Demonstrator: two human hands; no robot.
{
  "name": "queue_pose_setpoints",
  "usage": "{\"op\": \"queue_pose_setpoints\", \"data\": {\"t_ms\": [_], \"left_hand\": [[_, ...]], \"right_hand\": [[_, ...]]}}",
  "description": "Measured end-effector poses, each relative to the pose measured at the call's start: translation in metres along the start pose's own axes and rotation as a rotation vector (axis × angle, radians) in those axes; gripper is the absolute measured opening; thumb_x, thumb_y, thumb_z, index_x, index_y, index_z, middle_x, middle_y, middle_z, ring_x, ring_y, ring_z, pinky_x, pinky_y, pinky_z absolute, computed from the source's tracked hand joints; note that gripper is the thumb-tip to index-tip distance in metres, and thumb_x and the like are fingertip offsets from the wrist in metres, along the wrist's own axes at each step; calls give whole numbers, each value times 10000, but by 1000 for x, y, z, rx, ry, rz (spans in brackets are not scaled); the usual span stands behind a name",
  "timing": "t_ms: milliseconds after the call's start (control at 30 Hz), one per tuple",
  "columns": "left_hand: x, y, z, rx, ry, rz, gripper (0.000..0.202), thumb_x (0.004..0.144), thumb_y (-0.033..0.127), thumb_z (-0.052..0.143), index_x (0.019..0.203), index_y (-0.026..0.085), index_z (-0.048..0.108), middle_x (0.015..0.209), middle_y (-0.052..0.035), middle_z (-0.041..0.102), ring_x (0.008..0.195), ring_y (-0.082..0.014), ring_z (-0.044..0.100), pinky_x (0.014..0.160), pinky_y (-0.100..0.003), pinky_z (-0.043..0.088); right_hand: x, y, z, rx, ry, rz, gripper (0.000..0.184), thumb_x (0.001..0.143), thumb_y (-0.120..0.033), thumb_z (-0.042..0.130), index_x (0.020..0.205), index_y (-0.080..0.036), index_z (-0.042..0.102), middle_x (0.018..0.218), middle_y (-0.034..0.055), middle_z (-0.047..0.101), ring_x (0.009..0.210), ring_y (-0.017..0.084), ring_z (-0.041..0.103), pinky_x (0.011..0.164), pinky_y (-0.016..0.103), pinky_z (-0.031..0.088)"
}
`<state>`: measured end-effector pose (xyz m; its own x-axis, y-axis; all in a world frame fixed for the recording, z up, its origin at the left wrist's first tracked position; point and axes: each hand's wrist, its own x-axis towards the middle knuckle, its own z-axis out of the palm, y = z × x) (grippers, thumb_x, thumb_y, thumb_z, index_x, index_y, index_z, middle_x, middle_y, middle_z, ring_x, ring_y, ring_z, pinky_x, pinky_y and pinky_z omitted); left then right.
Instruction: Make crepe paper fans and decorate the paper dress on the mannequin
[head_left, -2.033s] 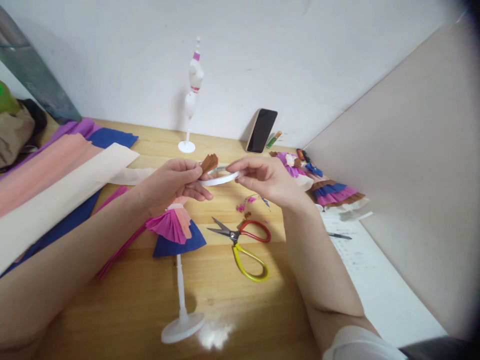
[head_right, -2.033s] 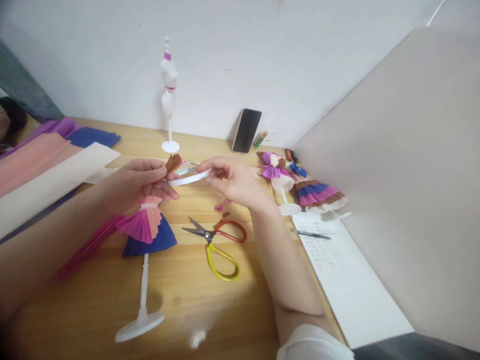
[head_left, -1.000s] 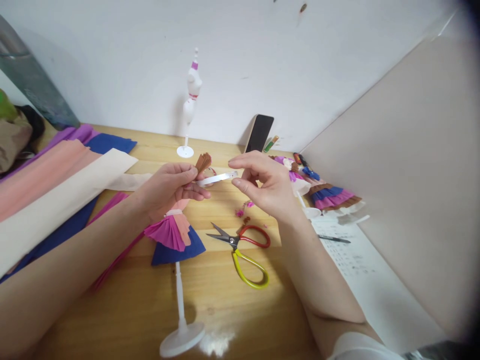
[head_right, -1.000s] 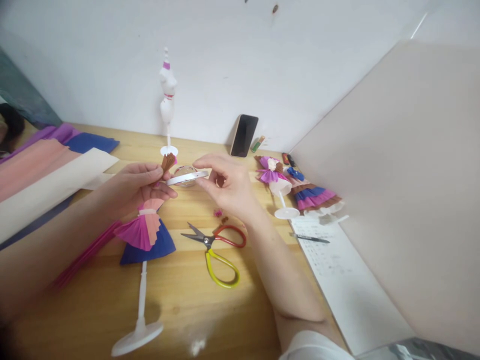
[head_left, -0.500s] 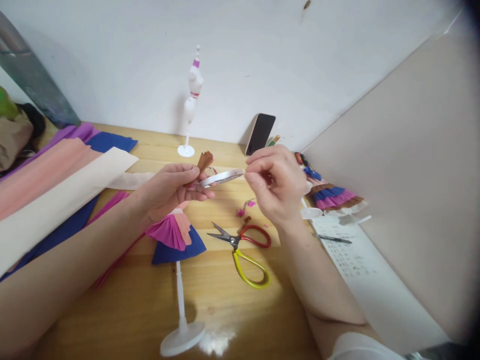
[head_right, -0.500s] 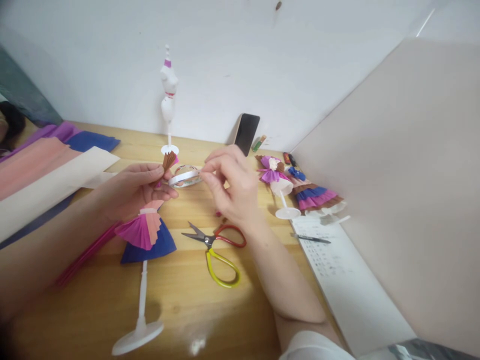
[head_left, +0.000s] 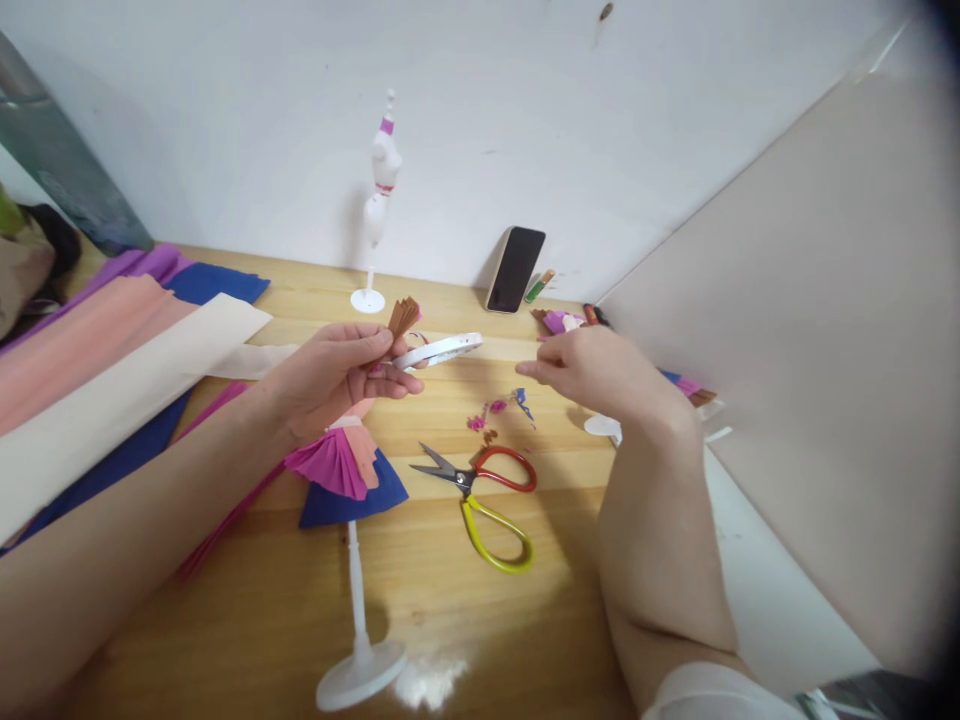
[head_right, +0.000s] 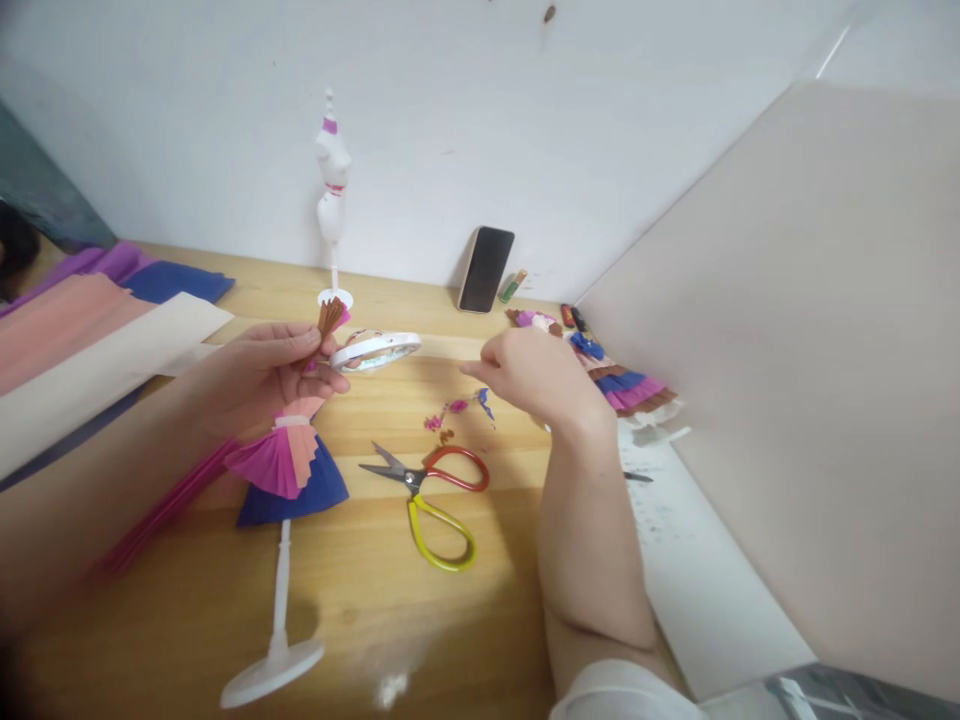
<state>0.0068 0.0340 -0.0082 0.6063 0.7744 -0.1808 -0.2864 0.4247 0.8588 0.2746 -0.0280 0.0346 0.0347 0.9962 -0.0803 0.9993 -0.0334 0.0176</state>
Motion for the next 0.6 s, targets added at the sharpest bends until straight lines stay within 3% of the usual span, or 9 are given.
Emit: {"op": "queue_pose_setpoints", "data": {"t_ms": [100, 200, 333, 400, 500, 600], "left_hand": [[-1, 0, 1, 10, -2, -9, 283, 933, 103, 475, 711, 86, 651, 742, -57, 671, 606, -129, 719, 576, -169, 582], [0, -1, 0, -1, -31, -25, 288, 936, 113, 483, 704, 88, 653, 736, -52, 663, 603, -128, 719, 564, -159, 577], [2, -3, -3, -10, -71, -29, 283, 938, 124, 492, 712, 88, 658, 713, -57, 685, 603, -139, 726, 563, -162, 579], [3, -4, -4, 7, -98, -36, 277, 943, 131, 487, 732, 88, 662, 674, -61, 690, 617, -144, 729, 580, -166, 581], [3, -4, -6, 41, -131, -37, 247, 942, 154, 506, 763, 91, 664, 662, -72, 704, 626, -144, 729, 602, -170, 578], [2, -3, -5, 65, -129, -40, 232, 934, 182, 532, 762, 93, 660, 653, -82, 711, 602, -139, 718, 580, -165, 558]], "right_hand": [[0, -3, -1, 111, 137, -92, 430, 884, -426, 553, 523, -201, 494, 524, 10, 523, 521, 150, 466, 538, 295, 312], [1, -5, 0, 236, 249, -221, 297, 874, -326, 573, 618, -182, 608, 723, 52, 662, 652, 171, 575, 617, 297, 390], [5, -5, 5, 313, 285, -226, 299, 867, -376, 592, 669, -168, 677, 814, 92, 715, 729, 213, 640, 674, 333, 461], [9, -5, 10, 448, 231, -380, 219, 850, -350, 616, 925, -176, 727, 1056, 106, 726, 963, 254, 663, 833, 364, 496], [18, -6, 18, 694, 18, -632, 424, 821, -378, 677, 1209, -209, 649, 1272, 97, 654, 1212, 265, 574, 1015, 395, 442], [26, -8, 29, 969, -188, -735, 461, 846, -463, 656, 1219, -193, 644, 1143, 98, 702, 1056, 235, 645, 875, 343, 511]]}}
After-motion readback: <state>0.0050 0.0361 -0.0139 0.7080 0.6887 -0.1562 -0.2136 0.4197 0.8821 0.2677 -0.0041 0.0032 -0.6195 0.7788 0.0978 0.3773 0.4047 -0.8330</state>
